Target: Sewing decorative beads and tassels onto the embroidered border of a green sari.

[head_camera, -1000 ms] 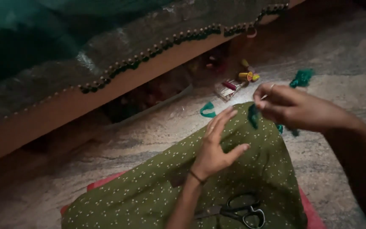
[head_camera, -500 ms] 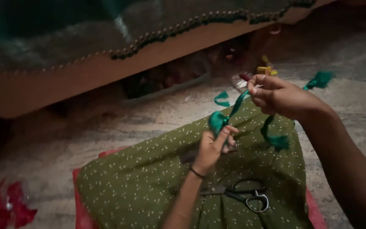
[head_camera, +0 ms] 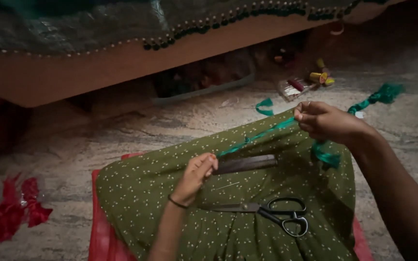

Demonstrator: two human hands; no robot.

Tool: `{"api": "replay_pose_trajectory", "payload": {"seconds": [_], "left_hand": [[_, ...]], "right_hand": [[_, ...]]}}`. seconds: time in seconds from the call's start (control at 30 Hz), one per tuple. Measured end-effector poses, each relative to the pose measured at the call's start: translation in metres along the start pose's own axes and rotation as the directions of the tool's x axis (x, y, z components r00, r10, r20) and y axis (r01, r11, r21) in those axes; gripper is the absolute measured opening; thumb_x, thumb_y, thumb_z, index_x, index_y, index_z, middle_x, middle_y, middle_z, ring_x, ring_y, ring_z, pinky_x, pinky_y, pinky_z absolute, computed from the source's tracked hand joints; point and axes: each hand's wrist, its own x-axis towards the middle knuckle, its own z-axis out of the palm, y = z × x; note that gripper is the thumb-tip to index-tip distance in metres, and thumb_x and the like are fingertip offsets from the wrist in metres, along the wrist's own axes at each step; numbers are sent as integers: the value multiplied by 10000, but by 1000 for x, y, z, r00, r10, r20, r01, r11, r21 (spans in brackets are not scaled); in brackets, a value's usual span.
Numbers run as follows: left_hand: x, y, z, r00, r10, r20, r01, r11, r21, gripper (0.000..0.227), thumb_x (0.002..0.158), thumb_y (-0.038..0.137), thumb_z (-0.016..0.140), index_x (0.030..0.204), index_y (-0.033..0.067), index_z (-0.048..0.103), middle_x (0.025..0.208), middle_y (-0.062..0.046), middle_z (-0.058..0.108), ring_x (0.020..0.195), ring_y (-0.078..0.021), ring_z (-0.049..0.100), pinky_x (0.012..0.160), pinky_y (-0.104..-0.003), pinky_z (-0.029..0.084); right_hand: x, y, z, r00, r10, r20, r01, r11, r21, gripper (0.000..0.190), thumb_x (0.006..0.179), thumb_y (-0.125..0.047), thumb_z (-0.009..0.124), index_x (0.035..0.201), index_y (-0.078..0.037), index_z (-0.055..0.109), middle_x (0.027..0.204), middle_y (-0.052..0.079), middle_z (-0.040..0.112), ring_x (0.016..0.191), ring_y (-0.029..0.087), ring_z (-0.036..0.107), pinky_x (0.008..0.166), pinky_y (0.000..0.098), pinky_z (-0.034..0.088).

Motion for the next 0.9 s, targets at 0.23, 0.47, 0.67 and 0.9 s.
{"api": "replay_pose_trajectory", "payload": {"seconds": [0.23, 0.47, 0.67, 0.9], "left_hand": [[-25, -5, -41, 999, -45, -29, 50, 981, 188, 340, 1085, 309, 535, 864, 77, 647, 721, 86, 490, 651, -19, 417, 583, -197, 329], [-12, 71, -9, 861, 341, -378, 264, 335, 904, 330, 944, 297, 681, 1133, 26, 695, 1124, -174, 687, 1024, -333, 643, 876, -459, 522], [52, 57, 75, 886, 440, 144, -379, 511, 771, 780, 815, 369, 897, 1396, -9, 540, 1385, -289, 594, 1258, -404, 573, 982, -515, 475], [47, 87, 52, 935, 321, -152, -176, 790, 587, 598, 776, 396, 835, 1213, 76, 582, 1078, -139, 726, 878, -221, 745, 673, -348, 644]], "right_hand": [[11, 10, -18, 988, 84, -131, -100, 987, -122, 119, 1022, -189, 501, 1047, -96, 571, 733, 9, 458, 581, 135, 372, 506, 304, 353], [11, -13, 28, 997, 75, -24, -78, 949, -305, 232, 1048, -275, 544, 1161, -78, 587, 903, 55, 579, 702, 161, 484, 611, 313, 434], [-1, -42, 104, 988, 68, 136, -14, 933, -360, 405, 984, -302, 525, 1363, -156, 523, 1165, 51, 682, 907, 174, 684, 795, 352, 585], [4, -23, 68, 985, 27, 173, 21, 963, -270, 462, 934, -249, 596, 1394, -222, 570, 1164, -55, 677, 957, 116, 671, 830, 323, 580]]}}
